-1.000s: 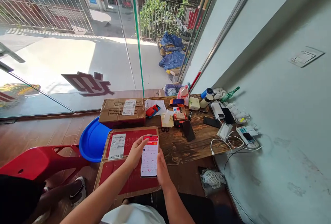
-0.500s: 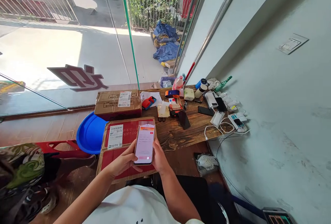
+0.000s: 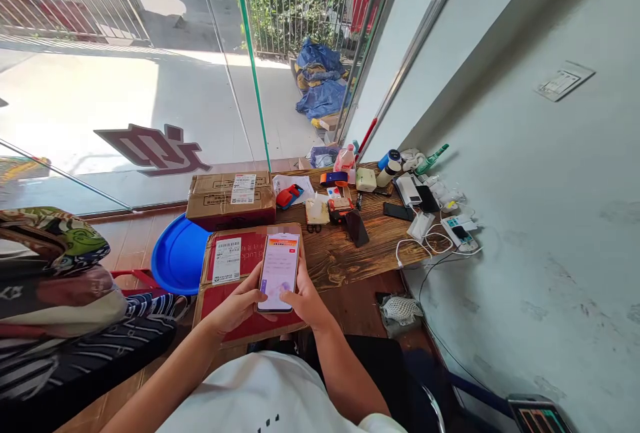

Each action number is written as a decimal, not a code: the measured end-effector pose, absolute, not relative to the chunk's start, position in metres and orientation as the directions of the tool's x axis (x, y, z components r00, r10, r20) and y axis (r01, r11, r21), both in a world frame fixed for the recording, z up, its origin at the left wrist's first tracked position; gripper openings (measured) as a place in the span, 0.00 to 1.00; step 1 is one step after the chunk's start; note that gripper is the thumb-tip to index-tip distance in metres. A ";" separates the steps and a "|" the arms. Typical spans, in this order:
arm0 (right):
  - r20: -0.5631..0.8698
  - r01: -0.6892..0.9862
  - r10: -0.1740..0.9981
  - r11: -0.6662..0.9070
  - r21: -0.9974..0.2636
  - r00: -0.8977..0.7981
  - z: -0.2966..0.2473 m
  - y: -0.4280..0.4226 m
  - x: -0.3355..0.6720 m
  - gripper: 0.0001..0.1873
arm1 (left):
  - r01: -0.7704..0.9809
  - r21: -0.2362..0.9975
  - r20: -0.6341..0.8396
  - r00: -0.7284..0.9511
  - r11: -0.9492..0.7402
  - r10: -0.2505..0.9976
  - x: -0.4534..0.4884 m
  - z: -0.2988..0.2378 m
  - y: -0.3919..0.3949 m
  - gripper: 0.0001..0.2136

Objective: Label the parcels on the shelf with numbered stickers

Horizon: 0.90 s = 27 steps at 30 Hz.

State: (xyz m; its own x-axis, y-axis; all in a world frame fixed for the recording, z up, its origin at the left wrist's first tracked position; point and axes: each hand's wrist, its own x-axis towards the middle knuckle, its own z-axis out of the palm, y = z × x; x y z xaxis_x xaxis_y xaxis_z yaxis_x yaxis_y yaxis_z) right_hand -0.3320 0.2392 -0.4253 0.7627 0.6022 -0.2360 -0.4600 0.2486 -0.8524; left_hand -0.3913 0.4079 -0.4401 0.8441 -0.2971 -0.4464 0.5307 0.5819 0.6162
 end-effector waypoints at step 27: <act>-0.567 -0.627 0.272 0.406 -0.665 0.778 -0.458 0.256 -0.330 0.34 | 0.566 0.655 -0.457 0.824 0.501 -0.334 -0.391 -0.447 0.397 0.42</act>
State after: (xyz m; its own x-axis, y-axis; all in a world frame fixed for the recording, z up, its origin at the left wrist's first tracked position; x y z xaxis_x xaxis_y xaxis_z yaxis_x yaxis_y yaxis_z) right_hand -0.3296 0.2562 -0.4580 0.7776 0.2721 -0.5668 -0.6268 0.4063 -0.6649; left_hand -0.3911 0.3970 -0.4473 0.8243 -0.3338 -0.4573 0.5661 0.5011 0.6546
